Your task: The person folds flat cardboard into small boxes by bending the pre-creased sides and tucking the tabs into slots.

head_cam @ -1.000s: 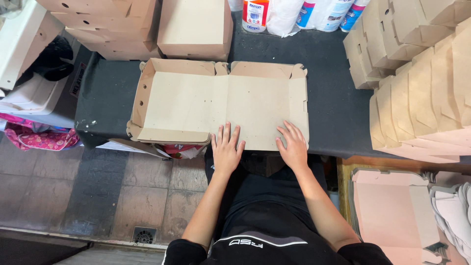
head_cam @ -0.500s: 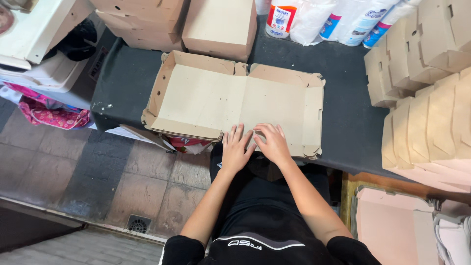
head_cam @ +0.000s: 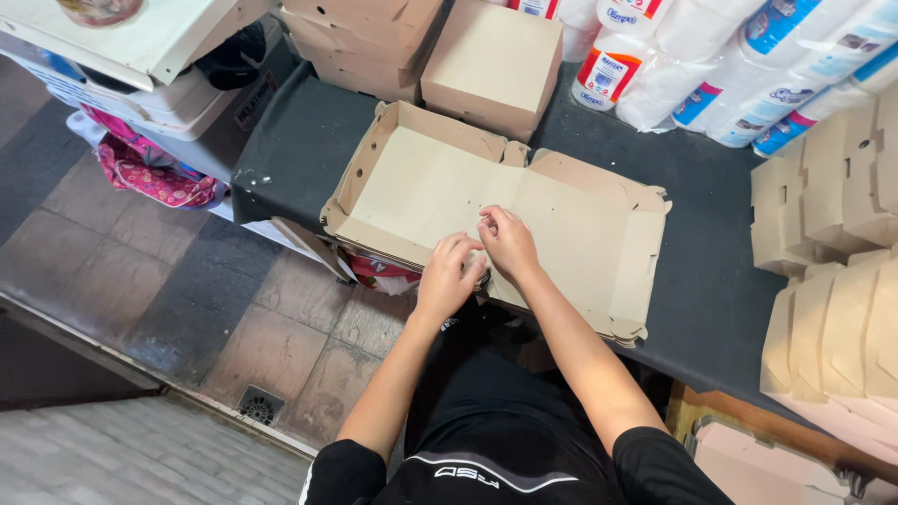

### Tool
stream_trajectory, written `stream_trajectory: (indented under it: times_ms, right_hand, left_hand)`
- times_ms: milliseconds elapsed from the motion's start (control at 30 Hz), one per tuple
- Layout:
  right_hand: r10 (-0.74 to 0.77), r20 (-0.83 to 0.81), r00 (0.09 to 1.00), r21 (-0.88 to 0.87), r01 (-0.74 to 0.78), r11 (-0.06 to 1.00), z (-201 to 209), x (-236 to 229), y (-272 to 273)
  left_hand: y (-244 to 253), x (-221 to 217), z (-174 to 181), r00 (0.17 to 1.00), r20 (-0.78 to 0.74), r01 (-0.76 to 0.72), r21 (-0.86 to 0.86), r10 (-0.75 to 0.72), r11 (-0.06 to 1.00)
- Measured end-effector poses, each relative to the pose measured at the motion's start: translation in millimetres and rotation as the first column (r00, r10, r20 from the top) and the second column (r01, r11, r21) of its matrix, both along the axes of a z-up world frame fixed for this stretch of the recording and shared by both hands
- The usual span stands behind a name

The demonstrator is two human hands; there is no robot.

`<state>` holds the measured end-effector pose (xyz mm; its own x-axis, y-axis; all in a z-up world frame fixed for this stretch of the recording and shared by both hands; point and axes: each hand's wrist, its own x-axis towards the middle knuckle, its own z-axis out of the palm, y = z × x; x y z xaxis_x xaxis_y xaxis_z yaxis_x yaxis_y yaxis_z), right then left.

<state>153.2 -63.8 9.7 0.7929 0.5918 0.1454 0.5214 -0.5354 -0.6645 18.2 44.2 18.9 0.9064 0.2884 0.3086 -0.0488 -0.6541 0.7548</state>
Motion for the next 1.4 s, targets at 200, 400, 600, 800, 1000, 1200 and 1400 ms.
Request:
stream_trajectory:
  times_ms: [200,400,600,800,1000,1200,1400]
  right_hand:
    - [0.014,0.016,1.000,-0.117,-0.012,0.993,-8.5,3.8,14.8]
    - [-0.069,0.080,0.994,-0.018,0.071,0.997,-25.3,2.5,12.5]
    - [-0.098,0.067,0.993,-0.010,0.099,0.995,-27.4,0.5,12.4]
    - [-0.112,0.013,0.994,0.020,0.112,0.994,-20.5,-3.2,15.2]
    - [-0.117,0.046,0.992,0.025,0.116,0.993,-23.3,-2.4,15.4]
    - [-0.111,0.039,0.993,0.018,0.111,0.994,-21.2,-2.3,15.3]
    - [-0.119,0.031,0.992,0.032,0.118,0.992,-20.8,-2.8,15.1]
  left_hand:
    - [49.2,32.0,35.7,0.984,0.112,-0.133,-0.041,0.136,0.990]
    - [93.5,71.1,70.0,0.937,0.220,-0.271,-0.025,0.270,0.962]
    - [142.6,114.4,115.1,0.855,0.358,-0.471,0.228,0.376,0.852]
    - [186.3,155.2,149.8,0.735,0.525,-0.628,0.285,0.430,0.724]
    - [219.3,194.2,186.1,0.648,0.578,-0.762,0.495,0.496,0.418]
    - [243.2,222.3,204.5,0.744,0.616,-0.665,0.649,0.259,0.369]
    - [265.0,247.6,190.4,0.793,0.582,-0.605,0.724,0.177,0.331]
